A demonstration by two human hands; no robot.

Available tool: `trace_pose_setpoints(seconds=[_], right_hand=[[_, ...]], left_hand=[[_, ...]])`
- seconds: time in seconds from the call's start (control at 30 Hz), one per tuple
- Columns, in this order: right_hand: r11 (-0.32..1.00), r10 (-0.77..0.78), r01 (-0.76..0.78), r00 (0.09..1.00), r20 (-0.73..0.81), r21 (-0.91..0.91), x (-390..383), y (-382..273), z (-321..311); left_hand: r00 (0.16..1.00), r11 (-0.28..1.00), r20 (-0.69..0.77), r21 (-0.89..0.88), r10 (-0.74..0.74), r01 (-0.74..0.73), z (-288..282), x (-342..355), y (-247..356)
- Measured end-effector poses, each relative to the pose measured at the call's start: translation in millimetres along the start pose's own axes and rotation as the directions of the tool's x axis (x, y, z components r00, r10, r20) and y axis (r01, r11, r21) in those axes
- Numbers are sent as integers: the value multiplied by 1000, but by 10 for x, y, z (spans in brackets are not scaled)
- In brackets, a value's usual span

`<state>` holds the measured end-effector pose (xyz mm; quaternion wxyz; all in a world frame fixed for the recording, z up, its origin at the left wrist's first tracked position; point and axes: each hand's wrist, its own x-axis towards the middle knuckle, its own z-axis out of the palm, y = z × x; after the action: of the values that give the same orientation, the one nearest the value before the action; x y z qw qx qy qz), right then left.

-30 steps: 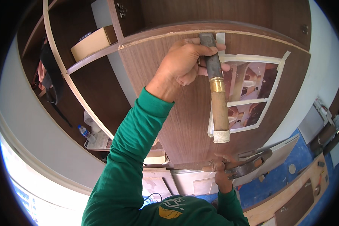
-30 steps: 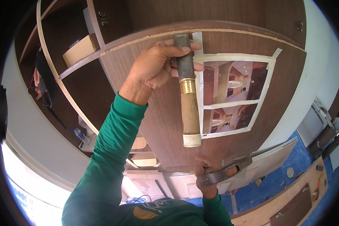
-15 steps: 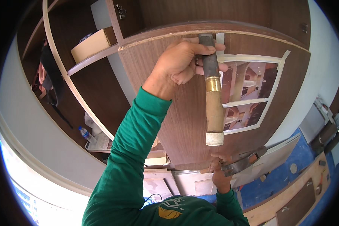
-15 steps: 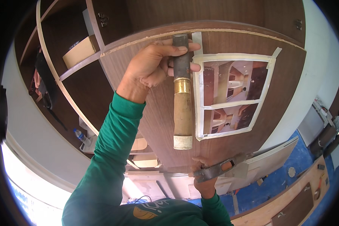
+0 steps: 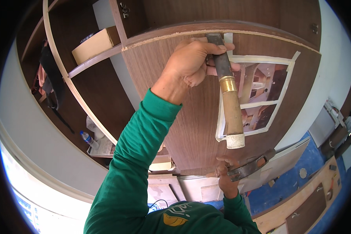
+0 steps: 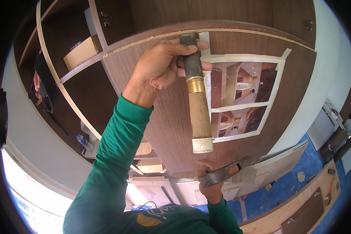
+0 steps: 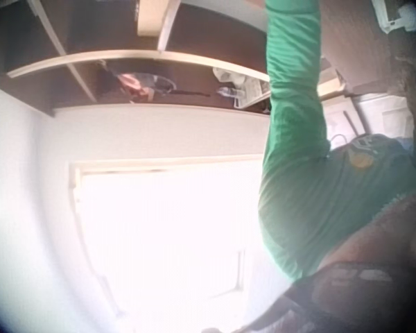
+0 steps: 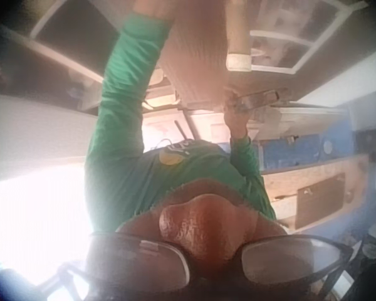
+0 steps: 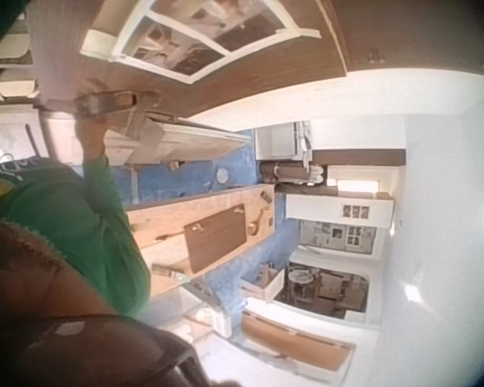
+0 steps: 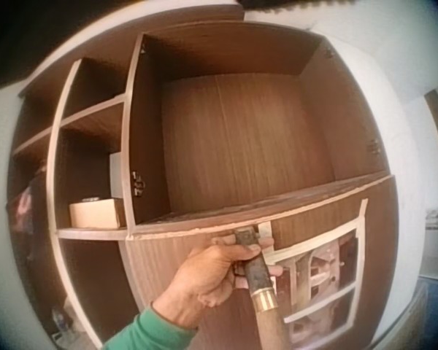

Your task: The person uses a chisel and hammer to chip away at the edge of a wooden cabinet door. They repeatedly position the chisel against the wood and strike it with the hammer to remove material.

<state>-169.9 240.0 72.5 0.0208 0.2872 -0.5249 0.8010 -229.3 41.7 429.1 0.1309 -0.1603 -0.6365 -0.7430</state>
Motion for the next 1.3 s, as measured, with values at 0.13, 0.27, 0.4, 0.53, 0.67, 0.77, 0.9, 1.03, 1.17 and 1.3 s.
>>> trace_pose_setpoints(seconds=[0.13, 0.27, 0.4, 0.53, 0.67, 0.77, 0.9, 1.03, 1.17, 1.3], right_hand=[[995, -49, 48, 999, 14, 90, 55, -32, 64], [970, -169, 170, 985, 21, -176, 165, -117, 51], [891, -203, 166, 978, -42, -423, 379, -11, 166], [921, 145, -20, 944, -295, 389, 424, 75, 301], [379, -520, 387, 840, 152, -841, 443, 152, 83], [812, -360, 269, 929, -82, -518, 487, 236, 211], [836, -301, 268, 953, 6, -479, 381, 109, 116], [935, -217, 183, 973, -80, -302, 329, 150, 185], [971, -156, 127, 978, -135, -205, 359, 52, 314], [958, -183, 159, 979, -84, -240, 533, -66, 309]], left_hand=[[1000, 1000, 5, 0, -5, 5, -11, 11, 5], [1000, 1000, 13, 26, -6, 6, -16, -8, 30], [1000, 999, 0, 39, -10, 10, -12, -15, 40], [1000, 1000, 21, 25, 17, -17, 14, 3, 13], [1000, 1000, 9, -17, -3, 4, -44, 8, -3], [1000, 1000, 26, -17, -10, 11, -66, 23, -10], [999, 1000, 29, -6, 25, -25, -27, 1, -32], [999, 1000, 36, 3, 15, -15, -52, 17, -47], [999, 999, 31, 18, 30, -31, -38, -40, -51], [999, 999, 48, 38, 10, -12, -128, 56, -71]])
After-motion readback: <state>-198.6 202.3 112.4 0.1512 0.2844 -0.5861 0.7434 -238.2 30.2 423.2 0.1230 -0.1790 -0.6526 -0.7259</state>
